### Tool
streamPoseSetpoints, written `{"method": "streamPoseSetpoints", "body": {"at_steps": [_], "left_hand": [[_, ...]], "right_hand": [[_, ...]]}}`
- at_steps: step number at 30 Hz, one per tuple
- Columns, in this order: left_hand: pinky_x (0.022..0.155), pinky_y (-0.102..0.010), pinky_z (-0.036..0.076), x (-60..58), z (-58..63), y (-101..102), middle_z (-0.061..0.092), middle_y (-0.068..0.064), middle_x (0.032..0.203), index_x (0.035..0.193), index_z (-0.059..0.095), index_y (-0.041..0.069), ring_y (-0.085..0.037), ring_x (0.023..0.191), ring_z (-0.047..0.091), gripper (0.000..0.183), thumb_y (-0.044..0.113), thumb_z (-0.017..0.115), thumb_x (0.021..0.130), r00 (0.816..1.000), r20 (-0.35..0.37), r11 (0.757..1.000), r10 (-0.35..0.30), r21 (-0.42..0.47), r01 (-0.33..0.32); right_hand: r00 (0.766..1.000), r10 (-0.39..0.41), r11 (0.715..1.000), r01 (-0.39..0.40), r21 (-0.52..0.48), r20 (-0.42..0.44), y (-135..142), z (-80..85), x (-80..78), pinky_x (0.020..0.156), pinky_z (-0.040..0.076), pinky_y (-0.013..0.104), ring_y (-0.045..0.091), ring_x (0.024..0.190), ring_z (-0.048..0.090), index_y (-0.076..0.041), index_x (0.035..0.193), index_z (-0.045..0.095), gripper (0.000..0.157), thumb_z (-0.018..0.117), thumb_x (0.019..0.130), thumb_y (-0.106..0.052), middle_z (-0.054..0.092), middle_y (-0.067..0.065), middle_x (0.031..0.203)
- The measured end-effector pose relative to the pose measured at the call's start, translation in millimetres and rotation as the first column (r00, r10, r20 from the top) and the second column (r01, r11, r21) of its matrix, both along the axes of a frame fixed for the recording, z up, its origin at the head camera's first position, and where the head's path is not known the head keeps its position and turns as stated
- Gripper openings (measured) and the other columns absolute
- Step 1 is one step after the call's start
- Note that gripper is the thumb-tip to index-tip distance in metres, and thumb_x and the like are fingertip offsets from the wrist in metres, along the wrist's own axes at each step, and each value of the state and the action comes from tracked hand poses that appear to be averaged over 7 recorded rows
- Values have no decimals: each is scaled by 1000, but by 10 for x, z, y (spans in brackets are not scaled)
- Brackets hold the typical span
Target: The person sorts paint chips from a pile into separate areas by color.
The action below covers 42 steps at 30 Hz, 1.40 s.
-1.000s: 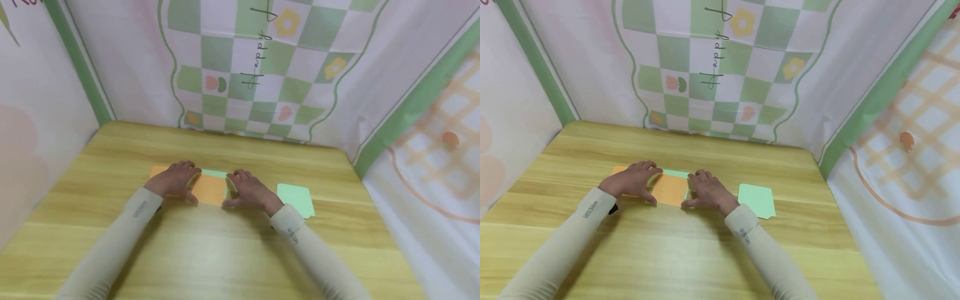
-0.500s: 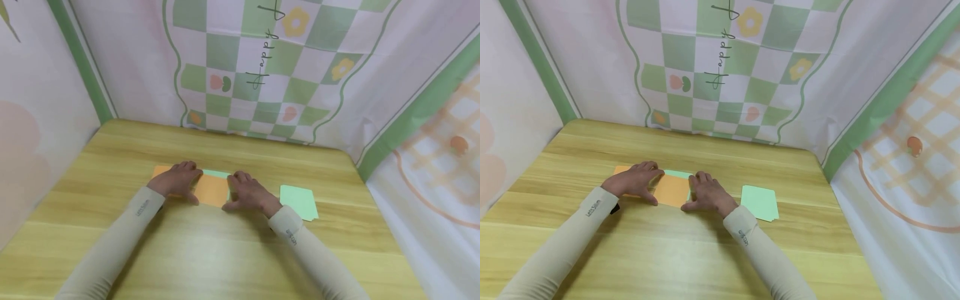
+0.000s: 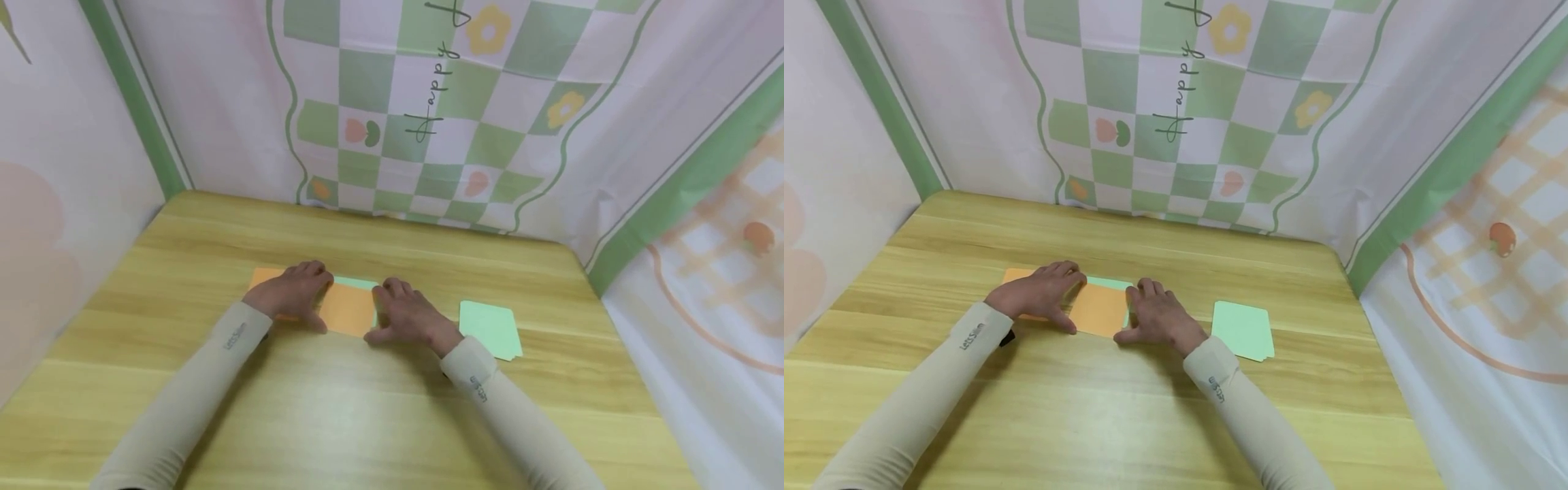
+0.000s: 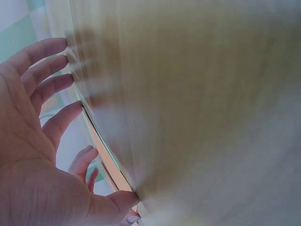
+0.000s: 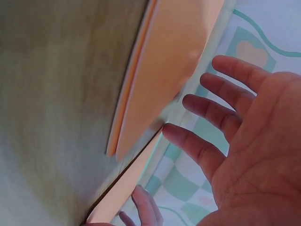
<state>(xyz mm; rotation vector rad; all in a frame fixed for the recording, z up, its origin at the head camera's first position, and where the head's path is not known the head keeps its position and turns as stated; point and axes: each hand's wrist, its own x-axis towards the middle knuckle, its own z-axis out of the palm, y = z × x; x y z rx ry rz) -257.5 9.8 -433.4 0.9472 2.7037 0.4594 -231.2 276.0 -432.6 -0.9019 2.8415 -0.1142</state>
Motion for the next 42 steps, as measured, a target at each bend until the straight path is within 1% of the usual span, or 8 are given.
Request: {"method": "streamPoseSetpoints", "body": {"at_steps": [9,13,18,21,28,35,39,42], "left_hand": [[104,-46,31,-26,-76,16,35,-10,137,126,46,9,-31,128,32,88,62,76,63,999,-27,1000,-25,2,25],[104,-45,30,-18,-81,26,34,-9,138,128,46,10,-29,128,31,88,63,75,64,999,-47,1000,-17,-20,16],[110,-46,21,28,-69,45,28,-11,146,137,41,10,-31,135,22,91,61,73,68,998,-61,999,-14,-36,11],[111,-46,17,56,-54,53,25,-13,149,141,38,8,-32,137,18,93,59,72,70,998,-58,999,-16,-41,13],[111,-45,18,82,-32,62,28,-13,148,135,43,7,-31,136,20,89,58,73,69,997,-80,999,-19,-51,15],[105,-40,30,37,-50,100,38,-5,130,115,49,7,-24,121,35,81,64,74,63,990,-130,997,-53,-57,46],[99,-37,34,18,-56,120,40,-1,115,109,47,8,-20,108,39,81,67,74,60,992,-109,997,-56,-52,51],[95,-37,35,16,-54,131,38,0,109,107,45,9,-20,103,39,80,65,75,59,995,-78,998,-57,-34,54]], "right_hand": [[998,23,1000,-22,13,-53,1,4,20,88,43,41,23,108,41,-15,116,45,74,61,71,-72,41,9,124],[993,52,998,-47,48,-109,-5,1,8,91,42,41,23,110,40,-12,116,47,77,57,72,-73,41,8,123],[971,111,990,-90,106,-213,-12,-6,-8,93,41,43,25,118,38,-6,120,50,85,52,72,-76,43,10,125],[963,132,988,-107,114,-236,-18,-7,-11,95,40,45,27,122,36,-4,120,51,87,51,72,-77,44,11,126],[971,131,990,-118,78,-199,-5,-28,-14,96,39,46,28,125,34,-5,122,52,87,52,73,-76,43,12,131],[978,127,991,-120,51,-166,33,-53,-24,101,34,46,28,129,28,-5,128,47,92,57,70,-76,39,11,135],[980,122,993,-120,22,-155,35,-55,-32,104,30,47,29,131,26,-4,128,46,91,60,70,-73,38,11,136],[984,113,994,-113,6,-139,40,-55,-38,107,26,48,31,133,22,-5,129,45,92,62,69,-72,36,11,138]]}}
